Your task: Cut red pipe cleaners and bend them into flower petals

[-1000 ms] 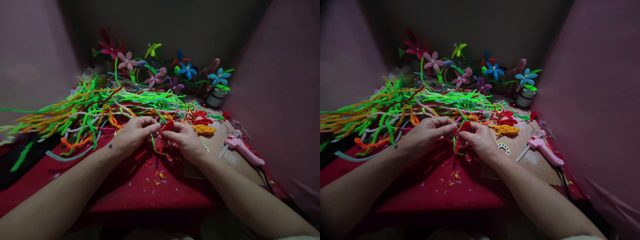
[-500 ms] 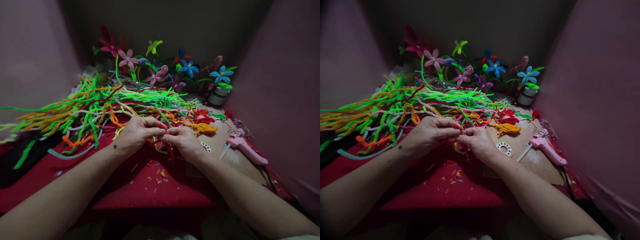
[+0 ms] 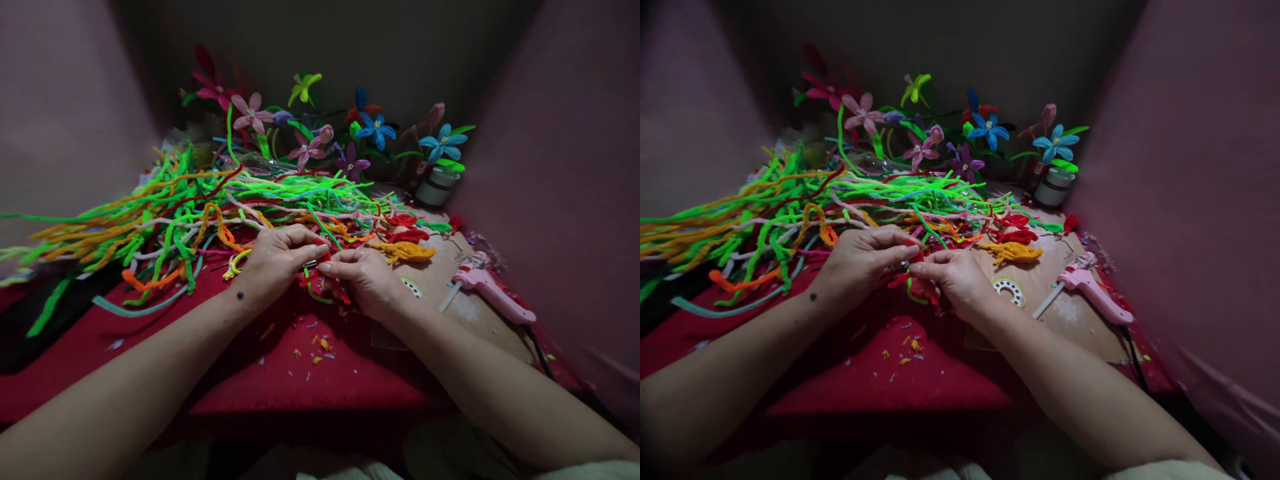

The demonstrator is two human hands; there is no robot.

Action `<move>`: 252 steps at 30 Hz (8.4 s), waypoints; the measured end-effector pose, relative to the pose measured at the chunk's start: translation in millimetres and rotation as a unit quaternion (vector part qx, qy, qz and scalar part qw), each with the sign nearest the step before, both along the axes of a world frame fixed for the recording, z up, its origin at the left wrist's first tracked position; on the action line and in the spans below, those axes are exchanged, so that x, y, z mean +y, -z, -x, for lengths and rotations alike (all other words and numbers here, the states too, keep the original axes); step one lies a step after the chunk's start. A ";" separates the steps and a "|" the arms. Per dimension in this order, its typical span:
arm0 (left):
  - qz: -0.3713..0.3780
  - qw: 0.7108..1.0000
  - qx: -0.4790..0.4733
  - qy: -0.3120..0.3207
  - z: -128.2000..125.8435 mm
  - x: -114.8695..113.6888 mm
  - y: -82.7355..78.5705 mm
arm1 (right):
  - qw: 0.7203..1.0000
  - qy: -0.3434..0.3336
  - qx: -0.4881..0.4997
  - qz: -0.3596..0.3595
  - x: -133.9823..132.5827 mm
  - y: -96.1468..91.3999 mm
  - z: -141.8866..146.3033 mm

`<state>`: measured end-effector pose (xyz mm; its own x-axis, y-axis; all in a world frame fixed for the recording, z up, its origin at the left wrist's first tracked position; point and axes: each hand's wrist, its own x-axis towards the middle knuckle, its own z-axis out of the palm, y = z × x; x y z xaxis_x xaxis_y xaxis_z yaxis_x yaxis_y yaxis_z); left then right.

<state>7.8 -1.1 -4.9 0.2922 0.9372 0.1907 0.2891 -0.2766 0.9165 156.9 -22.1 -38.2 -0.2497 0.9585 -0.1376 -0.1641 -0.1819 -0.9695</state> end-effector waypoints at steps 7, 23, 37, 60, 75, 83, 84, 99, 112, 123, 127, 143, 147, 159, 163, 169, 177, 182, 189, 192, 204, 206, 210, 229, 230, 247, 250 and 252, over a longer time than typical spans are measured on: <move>-0.076 0.994 0.070 -0.041 -1.4 -1.1 8.2 | 0.997 0.029 -0.067 -0.025 -5.2 -4.8 5.0; 0.063 0.998 -0.008 -0.001 9.3 8.7 5.1 | 0.996 0.021 -0.075 -0.031 0.6 2.9 0.5; 0.033 0.999 0.001 -0.034 0.8 -4.5 -3.3 | 0.999 0.006 0.041 -0.002 0.8 4.0 2.0; 0.152 0.984 -0.060 0.071 9.1 6.0 8.8 | 0.991 0.086 0.094 -0.027 7.3 1.5 -1.6; 0.139 0.988 -0.057 0.039 1.6 2.1 12.1 | 0.979 0.099 -0.142 -0.106 1.4 -9.8 -0.2; 0.042 0.998 -0.034 0.045 1.7 -0.4 11.6 | 0.983 0.096 -0.112 -0.110 -0.5 -10.8 -0.4; -0.007 0.999 -0.013 0.036 1.5 -1.1 13.5 | 0.987 0.096 -0.090 -0.097 -0.4 -10.1 0.2; 0.174 0.970 -0.096 0.138 9.8 6.2 11.9 | 0.975 0.098 -0.081 -0.181 1.7 -11.9 -4.6; 0.080 0.989 0.060 0.110 11.6 2.2 3.3 | 0.848 0.145 -0.317 -0.399 -7.5 -9.4 -1.3; -0.535 0.764 0.360 0.020 8.0 -7.4 13.1 | 0.998 0.028 0.058 -0.018 1.7 -6.9 2.4; -0.270 0.951 0.141 -0.058 16.4 8.8 4.5 | 0.994 0.025 0.075 -0.072 6.8 -9.0 -4.3; 0.366 0.866 -0.180 0.290 18.0 0.0 4.7 | 0.914 0.066 -0.185 -0.355 -10.7 -24.8 -8.2; 0.090 0.971 0.076 0.206 19.4 1.2 3.0 | 0.964 0.071 -0.142 -0.213 -5.9 -19.5 -4.7; -0.539 0.693 0.476 -0.045 9.5 -2.1 26.9 | 0.991 0.113 0.067 0.025 11.8 -5.6 0.7; -0.566 0.699 0.434 -0.038 13.8 4.0 27.6 | 0.987 0.111 0.107 0.047 11.9 -9.9 0.7; -0.456 0.818 0.346 -0.053 0.9 22.8 -5.9 | 0.987 0.072 0.038 -0.139 2.9 -14.3 1.4; -0.301 0.887 0.345 0.057 -88.5 68.2 -37.5 | 0.862 -0.070 -0.257 -0.432 -13.4 3.9 8.9; -0.223 0.892 0.385 0.085 -136.9 86.8 -30.2 | 0.834 -0.083 -0.309 -0.449 -10.6 3.9 9.1; -0.197 0.870 0.439 0.102 -167.4 91.8 -18.7 | 0.801 -0.113 -0.353 -0.471 -7.6 1.7 8.6; -0.186 0.859 0.464 0.110 -170.4 86.8 -12.2 | 0.795 -0.128 -0.346 -0.481 -6.2 2.2 8.3; -0.108 0.913 0.375 0.119 -162.4 94.0 -7.4 | 0.781 -0.115 -0.391 -0.473 -7.7 2.9 8.1; -0.078 0.927 0.346 0.123 -159.7 96.1 -9.3 | 0.782 -0.108 -0.390 -0.474 -7.4 3.2 8.3; -0.035 0.944 0.303 0.127 -155.2 96.4 -12.1 | 0.781 -0.101 -0.388 -0.478 -6.2 3.2 7.9; -0.111 0.959 0.244 0.096 -143.0 92.3 -26.8 | 0.799 -0.094 -0.342 -0.485 -9.2 4.8 4.4; -0.132 0.960 0.228 0.095 -134.6 87.8 -33.6 | 0.815 -0.082 -0.321 -0.476 -10.5 3.7 3.4; -0.024 0.951 0.298 0.081 43.9 50.0 -19.9 | 0.953 0.061 -0.190 -0.228 -6.2 -0.3 0.4; -0.060 0.944 0.320 0.059 46.3 51.0 -13.6 | 0.886 -0.004 -0.287 -0.364 -16.5 0.9 4.2; -0.103 0.942 0.319 0.003 47.4 54.4 -15.5 | 0.845 -0.046 -0.331 -0.418 -20.8 2.1 6.1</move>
<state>-39.6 53.3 10.6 0.4141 0.8972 0.1532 0.7604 -0.4335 0.4836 150.8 -42.9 -40.2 -0.4626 0.7705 0.4385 0.4418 0.6292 -0.6394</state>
